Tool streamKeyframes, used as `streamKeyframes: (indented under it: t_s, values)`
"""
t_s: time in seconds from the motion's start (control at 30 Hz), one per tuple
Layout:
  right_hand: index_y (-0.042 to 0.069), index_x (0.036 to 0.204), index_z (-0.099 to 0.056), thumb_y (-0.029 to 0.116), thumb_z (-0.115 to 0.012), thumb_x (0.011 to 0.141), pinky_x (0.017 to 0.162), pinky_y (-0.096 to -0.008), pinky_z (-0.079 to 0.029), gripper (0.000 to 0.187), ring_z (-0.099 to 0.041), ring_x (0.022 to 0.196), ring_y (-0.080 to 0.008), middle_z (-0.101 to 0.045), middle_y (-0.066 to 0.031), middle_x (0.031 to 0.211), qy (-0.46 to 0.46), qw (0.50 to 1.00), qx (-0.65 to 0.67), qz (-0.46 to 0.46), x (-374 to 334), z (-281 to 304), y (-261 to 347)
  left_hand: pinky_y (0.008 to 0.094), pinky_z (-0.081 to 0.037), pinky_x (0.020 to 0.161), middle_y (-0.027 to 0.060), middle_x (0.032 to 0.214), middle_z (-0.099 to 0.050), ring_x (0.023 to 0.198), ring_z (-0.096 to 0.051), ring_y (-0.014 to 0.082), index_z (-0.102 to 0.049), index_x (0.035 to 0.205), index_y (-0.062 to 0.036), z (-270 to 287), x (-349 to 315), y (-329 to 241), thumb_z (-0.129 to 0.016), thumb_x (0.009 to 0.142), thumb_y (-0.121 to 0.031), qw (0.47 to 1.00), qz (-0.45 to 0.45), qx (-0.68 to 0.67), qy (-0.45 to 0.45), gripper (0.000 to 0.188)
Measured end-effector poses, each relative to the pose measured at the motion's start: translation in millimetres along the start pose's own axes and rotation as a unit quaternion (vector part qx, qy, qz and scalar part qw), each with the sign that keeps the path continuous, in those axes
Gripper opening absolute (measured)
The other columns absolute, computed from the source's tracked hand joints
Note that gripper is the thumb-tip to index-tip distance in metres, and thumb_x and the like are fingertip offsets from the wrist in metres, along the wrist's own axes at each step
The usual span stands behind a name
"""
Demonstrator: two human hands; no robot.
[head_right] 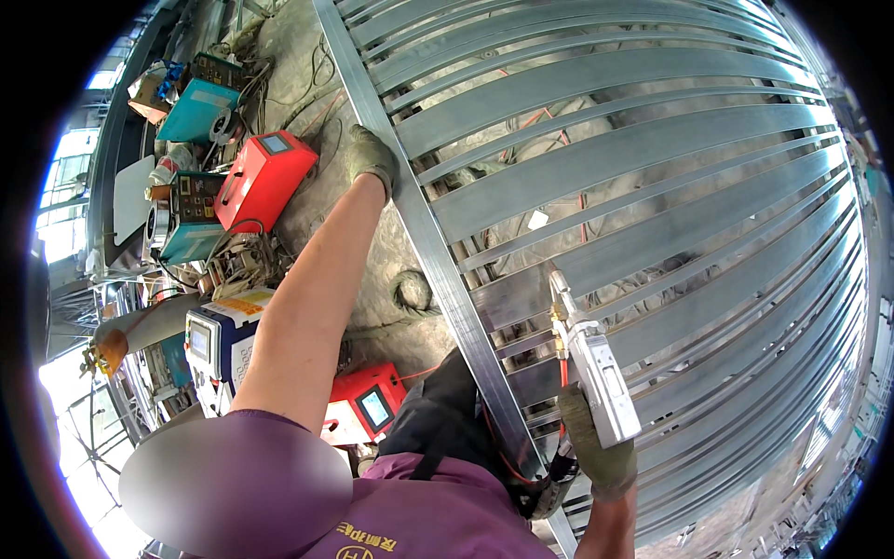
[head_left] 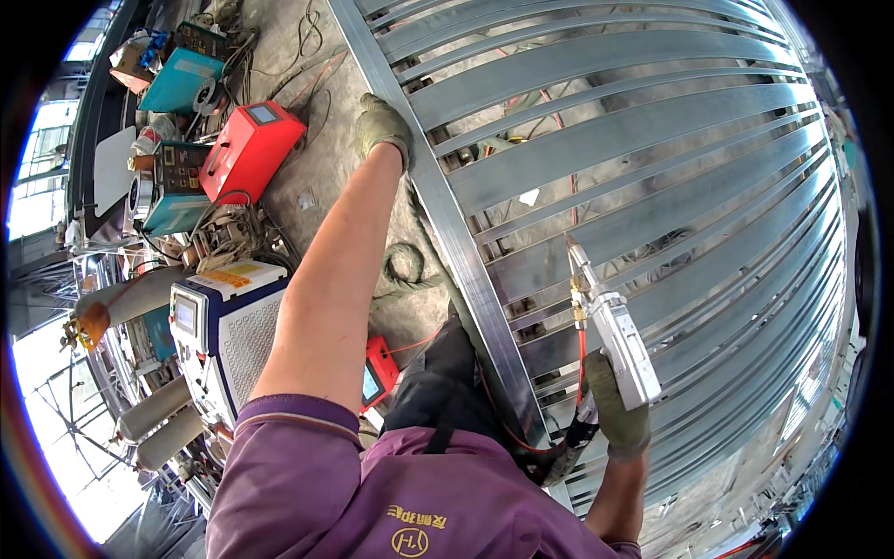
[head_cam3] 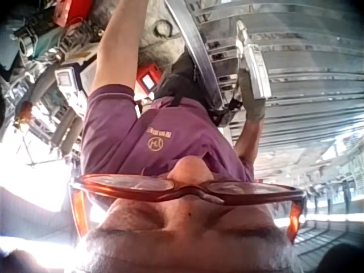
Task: The person welds a metal grate using a handheld welding torch, moving steadily along the seam while sparks and bright light are visible. The person holds the grate with one hand and operates the torch with the other throughout the clip.
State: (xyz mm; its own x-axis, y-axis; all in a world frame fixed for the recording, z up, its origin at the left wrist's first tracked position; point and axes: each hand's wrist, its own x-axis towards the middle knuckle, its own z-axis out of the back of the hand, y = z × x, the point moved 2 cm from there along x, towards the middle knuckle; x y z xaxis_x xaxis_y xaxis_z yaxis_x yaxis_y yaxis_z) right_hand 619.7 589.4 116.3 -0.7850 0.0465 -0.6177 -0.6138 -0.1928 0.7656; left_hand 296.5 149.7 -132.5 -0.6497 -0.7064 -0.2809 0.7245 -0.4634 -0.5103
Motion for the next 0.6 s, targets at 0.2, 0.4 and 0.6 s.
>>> streamKeyframes:
  t_s: [0.2,0.4,0.6]
  values:
    - [0.001,0.105,-0.072,0.010,-0.072,0.101,0.060,-0.0295,-0.051,0.010,-0.059,0.069,-0.0091,-0.066,-0.0010,0.081,-0.051,0.994,-0.041,0.092,-52,-14,-14,0.0459,-0.047,0.108,0.0280,0.130,-0.069,0.126,-0.064,0.0413,-0.066,0.133,0.0048,11,-7,2,-0.022,0.107,-0.063,0.969,0.015,-0.219,0.112,0.084]
    - [0.002,0.106,-0.070,0.011,-0.071,0.103,0.061,-0.0295,-0.050,0.010,-0.060,0.074,-0.0096,-0.065,-0.0010,0.083,-0.118,0.983,-0.026,0.137,-99,-20,-26,0.0455,-0.051,0.086,0.0256,0.100,-0.073,0.093,-0.069,0.0291,-0.070,0.107,0.0068,62,-113,97,-0.054,0.104,-0.049,0.976,-0.182,-0.019,0.122,0.059]
    - [0.005,0.110,-0.066,0.011,-0.069,0.104,0.062,-0.0285,-0.050,0.009,-0.059,0.075,-0.0098,-0.062,0.0009,0.090,-0.114,0.973,0.062,0.189,-115,-7,-40,0.0485,-0.046,0.114,0.0233,0.159,-0.045,0.138,-0.054,0.0441,-0.040,0.160,-0.0112,97,-339,217,-0.069,0.094,-0.047,0.807,-0.293,0.347,0.378,0.080]
